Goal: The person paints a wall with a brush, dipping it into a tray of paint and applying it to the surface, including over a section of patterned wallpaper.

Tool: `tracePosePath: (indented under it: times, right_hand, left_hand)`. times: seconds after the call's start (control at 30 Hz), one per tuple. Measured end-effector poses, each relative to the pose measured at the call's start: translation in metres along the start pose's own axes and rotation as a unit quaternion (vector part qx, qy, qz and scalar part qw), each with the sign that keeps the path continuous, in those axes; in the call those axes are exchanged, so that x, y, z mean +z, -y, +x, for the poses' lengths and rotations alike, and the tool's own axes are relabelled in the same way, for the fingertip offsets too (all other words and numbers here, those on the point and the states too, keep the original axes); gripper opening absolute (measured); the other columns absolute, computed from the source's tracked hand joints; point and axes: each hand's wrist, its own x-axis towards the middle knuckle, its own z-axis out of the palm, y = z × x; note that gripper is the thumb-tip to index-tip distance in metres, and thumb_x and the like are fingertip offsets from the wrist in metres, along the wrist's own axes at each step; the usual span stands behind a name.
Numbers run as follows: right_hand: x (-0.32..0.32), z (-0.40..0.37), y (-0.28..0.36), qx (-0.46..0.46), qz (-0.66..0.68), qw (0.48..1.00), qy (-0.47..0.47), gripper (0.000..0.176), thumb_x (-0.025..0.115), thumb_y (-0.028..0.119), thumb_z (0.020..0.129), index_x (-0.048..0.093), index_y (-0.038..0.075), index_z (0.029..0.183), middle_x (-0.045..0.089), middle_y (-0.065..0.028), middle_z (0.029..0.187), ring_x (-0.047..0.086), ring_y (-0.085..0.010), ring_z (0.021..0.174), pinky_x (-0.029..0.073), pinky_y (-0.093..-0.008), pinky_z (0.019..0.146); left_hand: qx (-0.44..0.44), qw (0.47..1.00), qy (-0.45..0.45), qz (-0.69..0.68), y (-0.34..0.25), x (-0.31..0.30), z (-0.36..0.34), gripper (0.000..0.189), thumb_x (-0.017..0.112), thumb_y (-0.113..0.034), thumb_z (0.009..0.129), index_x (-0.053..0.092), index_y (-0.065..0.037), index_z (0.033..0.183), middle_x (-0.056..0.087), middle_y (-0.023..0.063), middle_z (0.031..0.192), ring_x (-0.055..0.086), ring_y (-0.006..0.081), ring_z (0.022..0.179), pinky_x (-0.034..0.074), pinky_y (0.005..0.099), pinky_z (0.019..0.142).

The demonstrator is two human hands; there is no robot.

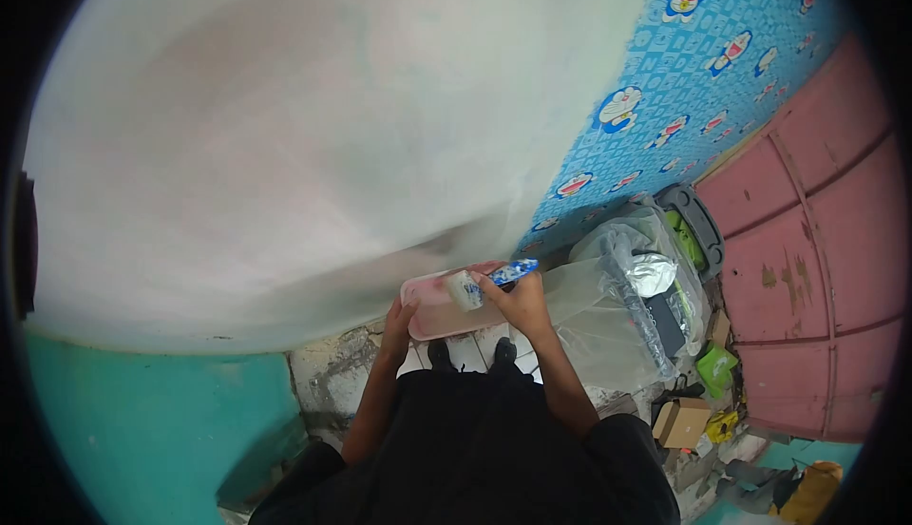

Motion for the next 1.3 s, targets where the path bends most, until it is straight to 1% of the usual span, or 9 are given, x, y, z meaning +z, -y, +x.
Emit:
tracePosePath:
  times: [0.1, 0.2, 0.37, 0.47, 0.57, 0.63, 0.7, 0.97, 1.3]
  right_hand:
    - [0.003, -0.011, 0.001, 0.151, 0.227, 0.959, -0.075, 0.021, 0.072, 0.018, 0.087, 0.069, -0.002, 0.093, 0.068, -0.0087, 0.076, 0.064, -0.0147, 0.064, 0.053, -0.0285, 0.06]
    - [0.002, -0.021, -0.022, 0.219, 0.429, 0.864, -0.145, 0.018, 0.066, 0.014, 0.092, 0.063, 0.002, 0.105, 0.066, -0.0069, 0.082, 0.065, -0.0159, 0.073, 0.054, -0.026, 0.067]
    - [-0.006, -0.011, -0.021, 0.157, 0.473, 0.83, -0.249, 0.025, 0.066, 0.015, 0.092, 0.058, 0.0, 0.111, 0.064, -0.0079, 0.095, 0.064, -0.016, 0.083, 0.054, -0.0272, 0.074]
    - [-0.013, 0.009, -0.009, 0.137, 0.474, 0.817, -0.298, 0.028, 0.064, 0.016, 0.094, 0.057, 0.002, 0.117, 0.064, -0.0068, 0.103, 0.066, -0.0146, 0.093, 0.057, -0.0245, 0.079]
    - [-0.016, 0.029, -0.002, 0.081, 0.501, 0.799, -0.323, 0.031, 0.064, 0.017, 0.094, 0.055, 0.002, 0.119, 0.064, -0.0075, 0.106, 0.066, -0.0144, 0.094, 0.056, -0.0236, 0.08]
    - [-0.015, 0.042, 0.007, 0.068, 0.514, 0.787, -0.334, 0.033, 0.065, 0.017, 0.094, 0.054, 0.001, 0.12, 0.063, -0.0081, 0.109, 0.064, -0.015, 0.097, 0.055, -0.0247, 0.084]
    - [-0.01, 0.054, 0.004, 0.053, 0.53, 0.774, -0.343, 0.033, 0.065, 0.017, 0.093, 0.053, 0.0, 0.119, 0.063, -0.0089, 0.108, 0.064, -0.0157, 0.097, 0.054, -0.0258, 0.086]
    - [0.04, 0.061, -0.086, 0.071, 0.491, 0.769, -0.402, 0.032, 0.065, 0.018, 0.094, 0.054, 0.0, 0.118, 0.06, -0.0086, 0.109, 0.061, -0.0172, 0.098, 0.055, -0.0322, 0.085]
    - [0.087, 0.047, -0.239, 0.126, 0.529, 0.712, -0.444, 0.025, 0.065, 0.019, 0.094, 0.059, 0.006, 0.115, 0.065, -0.0035, 0.103, 0.064, -0.0133, 0.091, 0.056, -0.0292, 0.079]
  left_hand:
    - [-0.001, 0.999, -0.018, -0.051, 0.005, -0.003, 0.001, 0.051, 0.057, -0.028, 0.094, 0.045, 0.0, 0.134, 0.056, 0.0117, 0.125, 0.054, 0.0196, 0.115, 0.042, 0.0331, 0.099]
    - [0.008, 0.997, -0.03, -0.068, -0.001, 0.0, -0.003, 0.05, 0.056, -0.028, 0.094, 0.045, 0.0, 0.134, 0.055, 0.0115, 0.126, 0.054, 0.0205, 0.116, 0.043, 0.0336, 0.099]
    - [0.029, 0.998, -0.036, -0.051, -0.002, -0.011, -0.004, 0.049, 0.054, -0.028, 0.095, 0.044, -0.001, 0.135, 0.054, 0.0108, 0.127, 0.054, 0.0209, 0.116, 0.044, 0.0335, 0.098]
    - [0.001, 0.999, -0.042, 0.011, 0.008, -0.029, -0.001, 0.058, 0.049, -0.041, 0.093, 0.04, -0.005, 0.138, 0.055, 0.0104, 0.125, 0.06, 0.0225, 0.108, 0.054, 0.0357, 0.077]
    - [0.008, 0.998, -0.048, 0.032, 0.016, -0.045, 0.004, 0.058, 0.048, -0.043, 0.093, 0.041, -0.006, 0.137, 0.056, 0.0089, 0.121, 0.062, 0.0209, 0.102, 0.055, 0.0338, 0.066]
    - [0.002, 0.999, -0.053, -0.011, 0.001, -0.039, -0.005, 0.052, 0.051, -0.034, 0.095, 0.043, -0.003, 0.136, 0.054, 0.0102, 0.126, 0.055, 0.0213, 0.114, 0.045, 0.0341, 0.09]
    - [0.003, 0.998, -0.055, -0.035, -0.007, -0.036, -0.01, 0.05, 0.052, -0.029, 0.096, 0.043, -0.001, 0.136, 0.053, 0.011, 0.129, 0.051, 0.0217, 0.121, 0.04, 0.0344, 0.102]
    - [0.001, 0.999, -0.047, -0.01, -0.008, -0.062, -0.016, 0.051, 0.053, -0.027, 0.094, 0.044, 0.001, 0.136, 0.052, 0.0121, 0.132, 0.049, 0.0229, 0.123, 0.036, 0.0355, 0.105]
    - [-0.024, 0.998, -0.027, 0.057, -0.007, -0.11, -0.023, 0.056, 0.053, -0.027, 0.092, 0.042, 0.002, 0.139, 0.05, 0.0126, 0.135, 0.045, 0.0239, 0.127, 0.031, 0.0357, 0.109]
